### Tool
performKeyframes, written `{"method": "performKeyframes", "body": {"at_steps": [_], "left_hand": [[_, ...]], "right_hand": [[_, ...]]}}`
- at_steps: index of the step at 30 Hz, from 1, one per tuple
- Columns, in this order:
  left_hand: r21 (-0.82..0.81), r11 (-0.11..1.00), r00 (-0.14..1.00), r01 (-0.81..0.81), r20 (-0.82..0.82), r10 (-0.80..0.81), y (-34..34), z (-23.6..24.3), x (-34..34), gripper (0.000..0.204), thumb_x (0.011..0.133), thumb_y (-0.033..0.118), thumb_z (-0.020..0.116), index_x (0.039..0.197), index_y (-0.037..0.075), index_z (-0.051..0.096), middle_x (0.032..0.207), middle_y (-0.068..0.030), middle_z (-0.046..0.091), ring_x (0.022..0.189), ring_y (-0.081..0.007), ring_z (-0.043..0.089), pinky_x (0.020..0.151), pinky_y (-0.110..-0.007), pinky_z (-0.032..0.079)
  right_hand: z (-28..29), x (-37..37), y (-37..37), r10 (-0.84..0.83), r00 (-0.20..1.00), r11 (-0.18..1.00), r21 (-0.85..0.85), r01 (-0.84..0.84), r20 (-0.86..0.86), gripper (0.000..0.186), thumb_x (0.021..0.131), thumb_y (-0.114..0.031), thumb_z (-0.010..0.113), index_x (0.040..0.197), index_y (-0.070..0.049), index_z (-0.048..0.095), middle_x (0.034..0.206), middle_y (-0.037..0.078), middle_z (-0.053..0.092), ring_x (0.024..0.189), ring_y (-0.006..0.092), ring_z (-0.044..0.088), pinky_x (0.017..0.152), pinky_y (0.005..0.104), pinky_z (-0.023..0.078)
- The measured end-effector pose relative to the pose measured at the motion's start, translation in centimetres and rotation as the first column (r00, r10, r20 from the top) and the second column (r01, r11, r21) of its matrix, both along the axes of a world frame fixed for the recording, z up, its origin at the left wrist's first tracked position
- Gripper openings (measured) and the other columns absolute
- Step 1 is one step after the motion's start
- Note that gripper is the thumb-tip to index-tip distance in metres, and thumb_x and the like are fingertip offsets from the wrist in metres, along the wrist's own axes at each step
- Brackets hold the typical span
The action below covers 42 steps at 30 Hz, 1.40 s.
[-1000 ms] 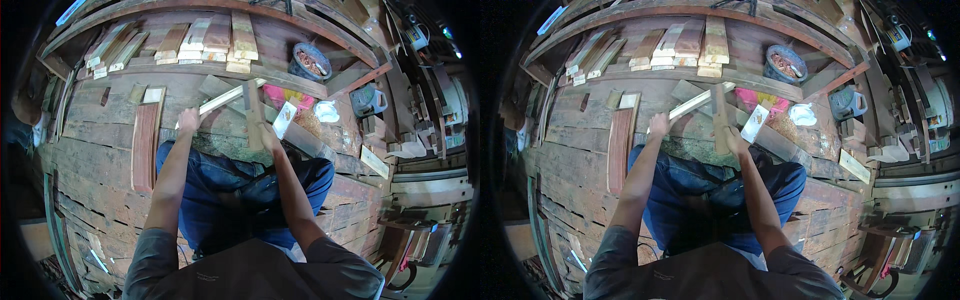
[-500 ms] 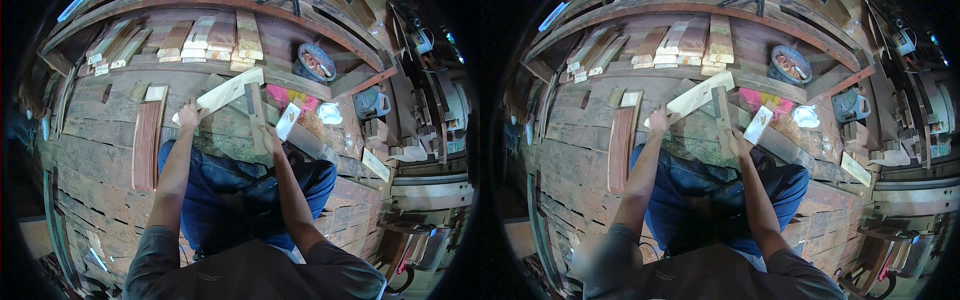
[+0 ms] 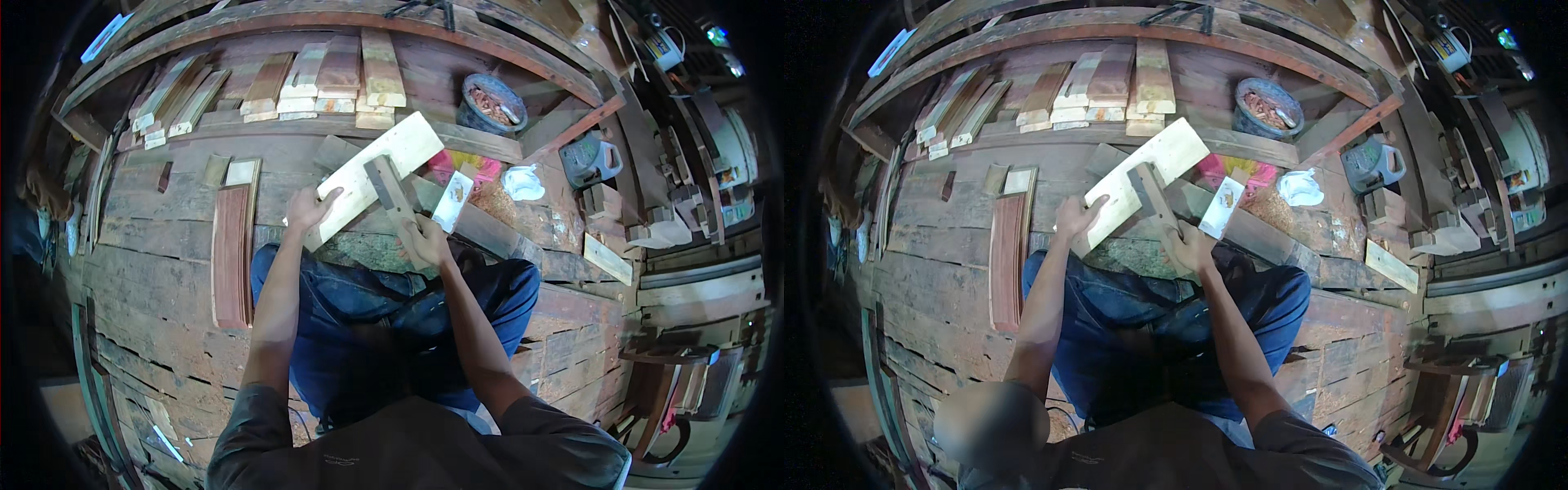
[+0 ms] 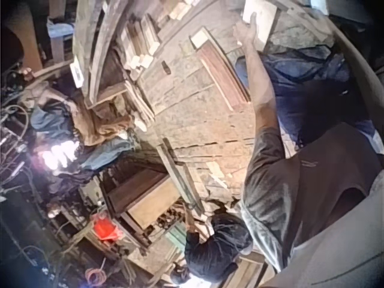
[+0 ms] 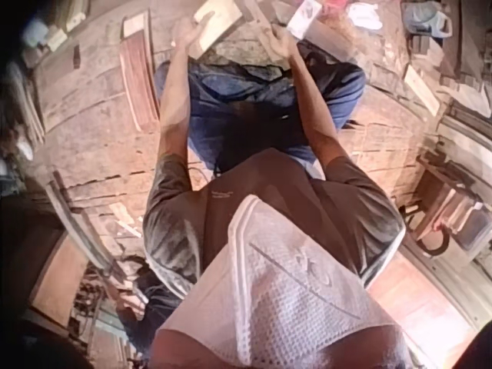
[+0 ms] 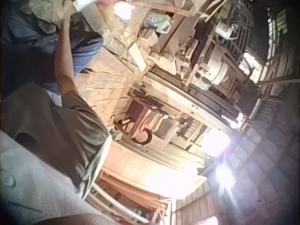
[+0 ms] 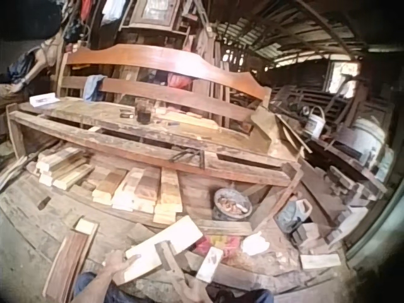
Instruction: Using a hammer and chisel to carve or shape a piece of wood while seated on the floor.
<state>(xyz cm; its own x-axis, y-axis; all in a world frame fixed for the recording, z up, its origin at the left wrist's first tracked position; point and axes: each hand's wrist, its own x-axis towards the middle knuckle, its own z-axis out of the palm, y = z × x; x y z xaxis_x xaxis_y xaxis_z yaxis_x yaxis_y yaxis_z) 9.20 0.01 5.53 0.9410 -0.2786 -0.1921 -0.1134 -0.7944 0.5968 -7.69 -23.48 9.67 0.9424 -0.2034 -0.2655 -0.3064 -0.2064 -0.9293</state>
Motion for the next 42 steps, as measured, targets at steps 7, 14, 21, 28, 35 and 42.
{"method": "performKeyframes", "body": {"at_steps": [7,14,21,28,35,42], "left_hand": [[0.230,0.971,0.997,0.060,0.037,-0.071,-0.3,-1.6,0.0,0.085,0.075,0.081,0.048,0.086,0.000,0.070,0.089,-0.0216,0.069,0.090,-0.0376,0.067,0.083,-0.047,0.050],[0.187,0.981,0.999,0.042,-0.042,-0.035,-1.0,-0.5,0.5,0.088,0.071,0.082,0.052,0.092,-0.001,0.070,0.094,-0.0219,0.069,0.093,-0.0371,0.067,0.083,-0.046,0.051],[-0.213,0.977,0.994,-0.026,0.096,0.047,-2.9,0.8,-0.3,0.072,0.071,0.065,0.070,0.096,-0.003,0.066,0.091,-0.0244,0.068,0.088,-0.0379,0.067,0.078,-0.046,0.051],[-0.550,0.830,0.976,0.093,0.215,0.033,-3.3,-1.5,-1.0,0.056,0.077,0.043,0.077,0.102,-0.004,0.057,0.089,-0.0214,0.068,0.088,-0.0373,0.067,0.075,-0.041,0.051],[-0.529,0.819,0.937,0.220,0.349,-0.027,-2.8,-2.2,-1.5,0.041,0.084,0.026,0.073,0.108,-0.002,0.056,0.096,-0.0197,0.069,0.094,-0.0287,0.068,0.078,-0.037,0.052],[-0.696,0.701,0.970,0.154,0.242,0.027,-2.4,1.2,-1.2,0.040,0.080,0.019,0.077,0.106,-0.002,0.055,0.100,-0.0141,0.068,0.094,-0.0199,0.065,0.080,-0.034,0.052]], "right_hand": [[-1.2,0.8,-1.0,-0.130,0.990,0.981,-0.153,0.121,-0.047,0.035,0.099,-0.026,0.048,0.105,0.008,0.059,0.070,0.015,0.064,0.054,0.0231,0.066,0.046,0.0335,0.055],[-1.1,-0.5,-3.4,-0.365,0.929,0.912,-0.173,0.371,0.068,0.041,0.086,-0.031,0.069,0.101,0.008,0.064,0.087,0.012,0.067,0.076,0.0173,0.062,0.068,0.0348,0.048],[-0.1,0.7,-3.4,-0.409,0.879,0.912,0.129,0.389,0.245,0.032,0.083,-0.020,0.065,0.105,0.002,0.063,0.087,0.006,0.064,0.078,0.0139,0.059,0.071,0.0307,0.047],[1.5,4.9,-0.7,-0.501,0.785,0.819,0.493,0.295,0.363,0.041,0.080,-0.011,0.064,0.118,0.000,0.056,0.100,0.003,0.059,0.092,0.0122,0.052,0.080,0.0282,0.043],[1.6,7.3,1.0,-0.484,0.799,0.776,0.598,0.203,0.357,0.049,0.080,-0.013,0.062,0.126,0.001,0.055,0.127,0.013,0.058,0.117,0.0206,0.054,0.093,0.0308,0.043],[2.7,6.4,0.9,-0.234,0.856,0.868,0.495,-0.029,0.461,0.037,0.084,-0.008,0.053,0.120,0.003,0.056,0.118,0.016,0.062,0.102,0.0244,0.063,0.089,0.0369,0.051]]}}
